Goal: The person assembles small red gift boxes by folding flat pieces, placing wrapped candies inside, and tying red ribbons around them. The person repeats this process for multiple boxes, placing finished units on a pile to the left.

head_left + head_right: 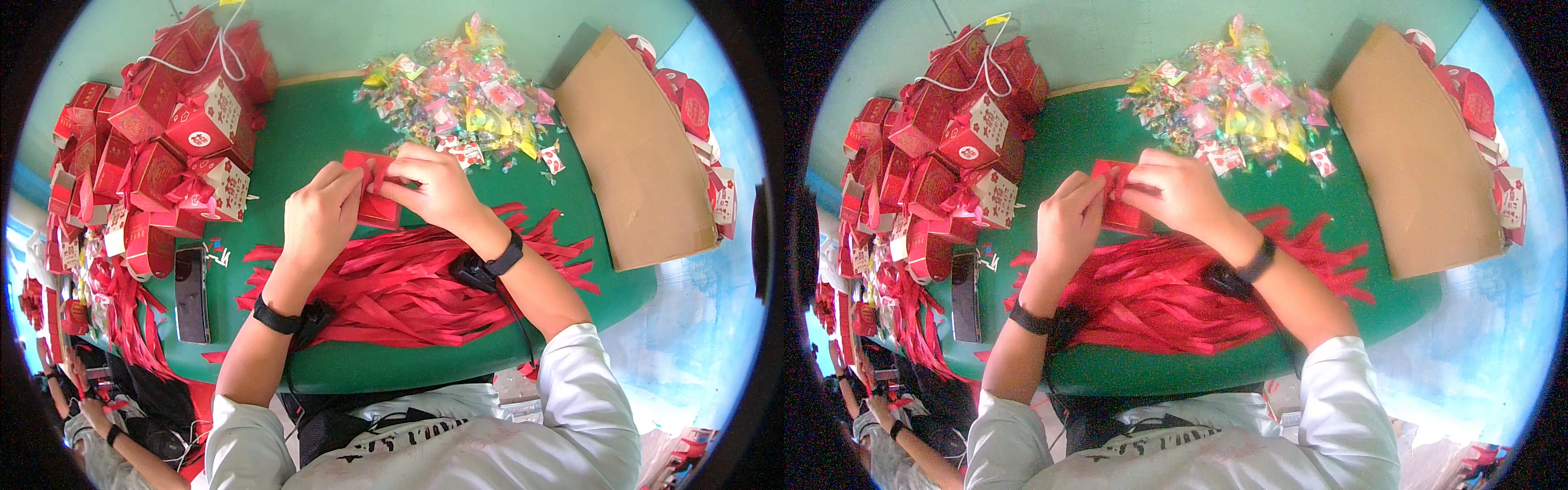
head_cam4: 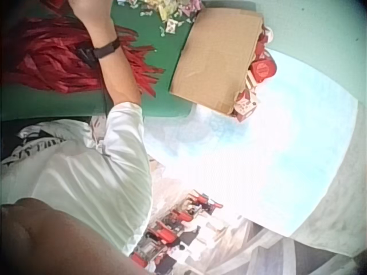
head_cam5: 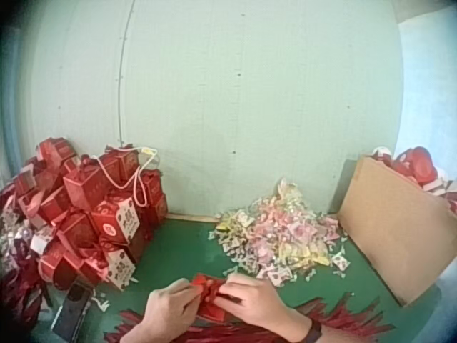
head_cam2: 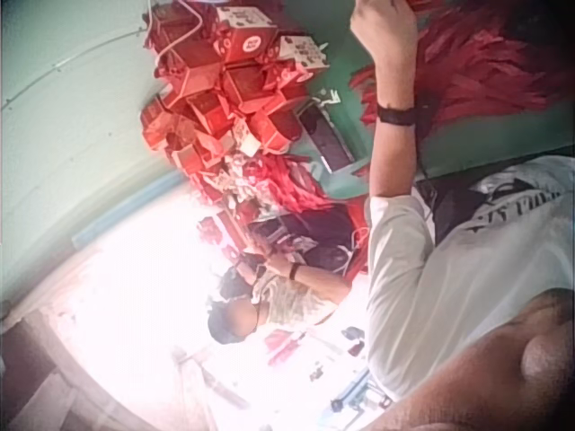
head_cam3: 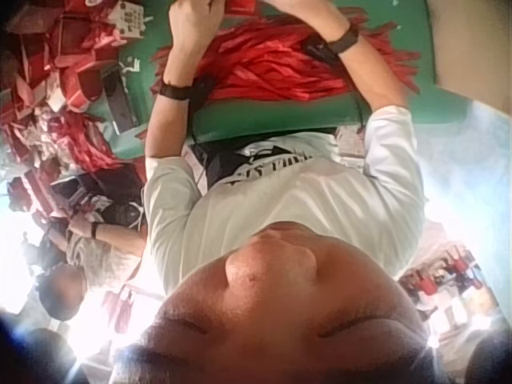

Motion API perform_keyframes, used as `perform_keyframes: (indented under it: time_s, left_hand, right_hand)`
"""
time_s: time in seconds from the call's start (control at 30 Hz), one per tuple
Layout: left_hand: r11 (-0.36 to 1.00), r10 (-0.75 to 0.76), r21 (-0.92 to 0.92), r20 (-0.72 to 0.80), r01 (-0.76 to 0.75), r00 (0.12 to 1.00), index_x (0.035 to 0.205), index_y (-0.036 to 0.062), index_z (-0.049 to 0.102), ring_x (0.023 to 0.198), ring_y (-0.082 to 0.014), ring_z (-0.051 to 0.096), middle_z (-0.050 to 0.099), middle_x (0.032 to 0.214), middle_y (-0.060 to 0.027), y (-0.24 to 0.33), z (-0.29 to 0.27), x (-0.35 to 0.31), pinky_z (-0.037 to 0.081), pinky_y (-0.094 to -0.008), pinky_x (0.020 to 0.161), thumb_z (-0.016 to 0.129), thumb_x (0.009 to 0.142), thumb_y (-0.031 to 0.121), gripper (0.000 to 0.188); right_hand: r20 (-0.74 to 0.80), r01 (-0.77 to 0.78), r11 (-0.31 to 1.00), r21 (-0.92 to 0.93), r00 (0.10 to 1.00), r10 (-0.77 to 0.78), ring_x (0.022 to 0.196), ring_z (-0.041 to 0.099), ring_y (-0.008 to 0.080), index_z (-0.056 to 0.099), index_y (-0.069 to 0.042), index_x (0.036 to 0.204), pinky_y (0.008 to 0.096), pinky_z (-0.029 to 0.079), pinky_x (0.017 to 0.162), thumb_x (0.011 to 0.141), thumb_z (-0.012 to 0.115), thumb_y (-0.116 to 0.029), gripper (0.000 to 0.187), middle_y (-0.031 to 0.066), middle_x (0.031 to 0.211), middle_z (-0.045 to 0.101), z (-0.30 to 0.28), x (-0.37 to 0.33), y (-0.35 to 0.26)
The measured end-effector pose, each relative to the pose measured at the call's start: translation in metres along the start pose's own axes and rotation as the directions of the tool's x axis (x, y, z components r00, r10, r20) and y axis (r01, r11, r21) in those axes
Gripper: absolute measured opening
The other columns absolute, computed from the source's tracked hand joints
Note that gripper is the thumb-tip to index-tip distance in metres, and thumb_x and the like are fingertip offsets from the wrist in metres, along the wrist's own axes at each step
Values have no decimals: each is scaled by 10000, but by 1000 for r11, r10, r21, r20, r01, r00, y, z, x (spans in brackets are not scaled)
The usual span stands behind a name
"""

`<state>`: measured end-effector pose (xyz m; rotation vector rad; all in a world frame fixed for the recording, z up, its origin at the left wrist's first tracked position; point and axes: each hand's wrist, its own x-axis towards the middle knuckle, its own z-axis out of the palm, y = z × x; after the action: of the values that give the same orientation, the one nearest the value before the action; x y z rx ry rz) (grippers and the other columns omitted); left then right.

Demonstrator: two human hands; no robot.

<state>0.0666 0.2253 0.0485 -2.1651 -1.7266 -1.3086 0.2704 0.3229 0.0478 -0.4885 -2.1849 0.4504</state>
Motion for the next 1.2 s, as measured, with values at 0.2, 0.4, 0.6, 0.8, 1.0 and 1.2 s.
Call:
perform_keyframes:
  time_s: [0.2, 0.4, 0.6, 0.8, 1.0, 1.2]
  left_hand:
    - [979, 124, 162, -5, -121, 992, 1054, 137, 793, 721, -268, 717, 631, 869, -47, -2, -5, 0, 578, -412, 629, 785, 951, 137, 103]
    - [917, 286, 293, -12, -270, 958, 1000, 166, 792, 722, -204, 703, 654, 887, 6, 1, -16, 6, 562, -384, 648, 821, 896, 150, 109]
    - [896, 326, 305, 40, -323, 944, 999, 151, 794, 754, -223, 694, 693, 923, -6, 1, -21, 8, 556, -389, 688, 829, 875, 152, 128]
    - [898, 343, 275, 55, -344, 938, 1022, 128, 786, 775, -224, 707, 693, 933, -16, -1, -21, 9, 562, -390, 691, 817, 867, 126, 157]
    - [936, 318, 172, -29, -309, 948, 951, 120, 782, 719, -231, 709, 697, 878, -21, -5, -15, 8, 574, -378, 656, 845, 819, 107, 147]
    - [987, -17, -163, -84, 3, 996, 825, 69, 749, 595, -182, 648, 663, 767, -45, -3, -9, 5, 537, -330, 582, 824, 788, 33, 91]
  right_hand:
    - [65, -35, 999, -17, 997, 36, 790, 706, 348, 765, -78, 935, 459, 569, 671, 924, 829, -220, 156, 104, 894, 659, -1, 4, -12]
    - [42, 38, 996, -78, 999, -35, 837, 700, 342, 756, -74, 930, 474, 586, 696, 902, 797, -179, 116, 107, 916, 650, -3, 6, -19]
    - [40, 165, 953, -255, 986, -160, 904, 676, 305, 739, -84, 881, 454, 595, 735, 847, 795, -169, 107, 69, 1019, 660, -3, 7, -26]
    - [60, 232, 908, -350, 973, -225, 1013, 642, 280, 727, -92, 861, 440, 534, 836, 826, 804, -199, 137, 60, 1127, 661, -4, 9, -31]
    - [38, 226, 912, -342, 973, -227, 1015, 640, 275, 730, -93, 869, 442, 519, 851, 821, 811, -207, 148, 57, 1123, 660, -3, 9, -33]
    - [-58, 200, 888, -414, 968, -245, 977, 653, 273, 733, -115, 849, 449, 524, 823, 769, 840, -200, 158, 43, 1112, 670, -4, 9, -22]
